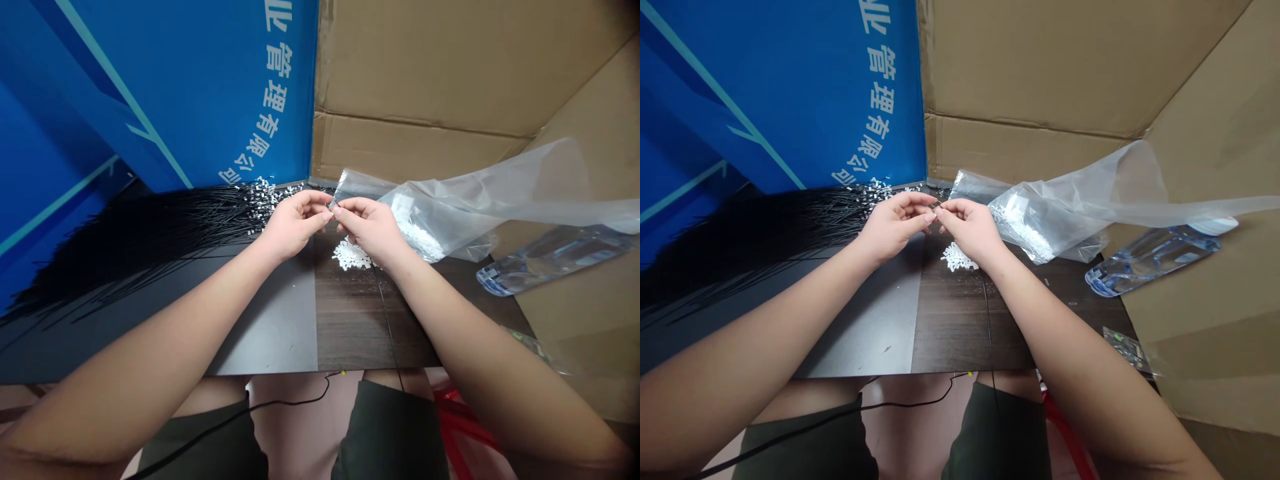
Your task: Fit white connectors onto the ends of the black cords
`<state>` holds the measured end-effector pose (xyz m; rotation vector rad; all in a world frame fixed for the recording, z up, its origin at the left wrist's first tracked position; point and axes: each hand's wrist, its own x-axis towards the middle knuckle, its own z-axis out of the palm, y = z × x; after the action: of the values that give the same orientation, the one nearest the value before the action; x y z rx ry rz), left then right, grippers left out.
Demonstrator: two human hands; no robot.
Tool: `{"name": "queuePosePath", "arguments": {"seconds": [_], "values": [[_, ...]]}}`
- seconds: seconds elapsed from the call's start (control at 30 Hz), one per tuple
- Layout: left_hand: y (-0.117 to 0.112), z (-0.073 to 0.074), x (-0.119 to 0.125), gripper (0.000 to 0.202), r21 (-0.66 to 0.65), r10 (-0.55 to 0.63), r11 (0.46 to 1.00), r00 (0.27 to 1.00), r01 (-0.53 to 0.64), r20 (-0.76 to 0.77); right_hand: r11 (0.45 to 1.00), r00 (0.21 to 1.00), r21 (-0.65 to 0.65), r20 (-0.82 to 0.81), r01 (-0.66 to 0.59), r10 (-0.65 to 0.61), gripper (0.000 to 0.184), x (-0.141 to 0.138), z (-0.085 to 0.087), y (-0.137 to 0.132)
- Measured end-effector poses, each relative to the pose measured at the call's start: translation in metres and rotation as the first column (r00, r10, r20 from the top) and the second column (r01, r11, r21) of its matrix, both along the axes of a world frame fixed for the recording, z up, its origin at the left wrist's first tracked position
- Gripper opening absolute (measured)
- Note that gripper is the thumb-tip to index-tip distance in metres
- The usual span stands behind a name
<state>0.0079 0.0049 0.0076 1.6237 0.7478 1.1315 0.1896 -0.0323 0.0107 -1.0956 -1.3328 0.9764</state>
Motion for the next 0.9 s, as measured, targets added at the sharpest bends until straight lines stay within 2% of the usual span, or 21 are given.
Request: {"name": "queuePosePath", "arguments": {"seconds": [0.17,0.33,0.6,0.8,0.9], "values": [[-0.0012,0.0017,0.0016,0.028,-0.053,0.017,0.999,0.999,-0.014,0.041,0.997,0.996,0.071,0.083,0.027,-0.033,0.017,0.0024,-0.0005,-0.0004],[-0.0013,0.0008,0.0021,0.032,-0.087,0.028,0.996,0.995,-0.020,0.095,0.997,0.994,0.080,0.104,0.014,-0.022,0.017,0.0025,-0.0008,-0.0009],[-0.0031,-0.0002,0.0033,0.029,-0.146,0.034,0.989,0.991,-0.015,0.131,1.000,0.999,0.020,0.032,-0.020,0.020,0.017,0.0047,-0.0016,0.0010],[-0.0020,-0.0024,0.0038,0.031,-0.151,0.033,0.988,0.992,-0.014,0.125,1.000,0.998,-0.009,0.052,-0.030,0.030,0.015,0.0035,-0.0014,-0.0002],[-0.0017,-0.0017,0.0035,0.028,-0.138,0.032,0.990,0.993,-0.017,0.111,0.998,0.999,-0.045,0.011,-0.047,0.047,0.018,0.0016,-0.0015,-0.0005]]}}
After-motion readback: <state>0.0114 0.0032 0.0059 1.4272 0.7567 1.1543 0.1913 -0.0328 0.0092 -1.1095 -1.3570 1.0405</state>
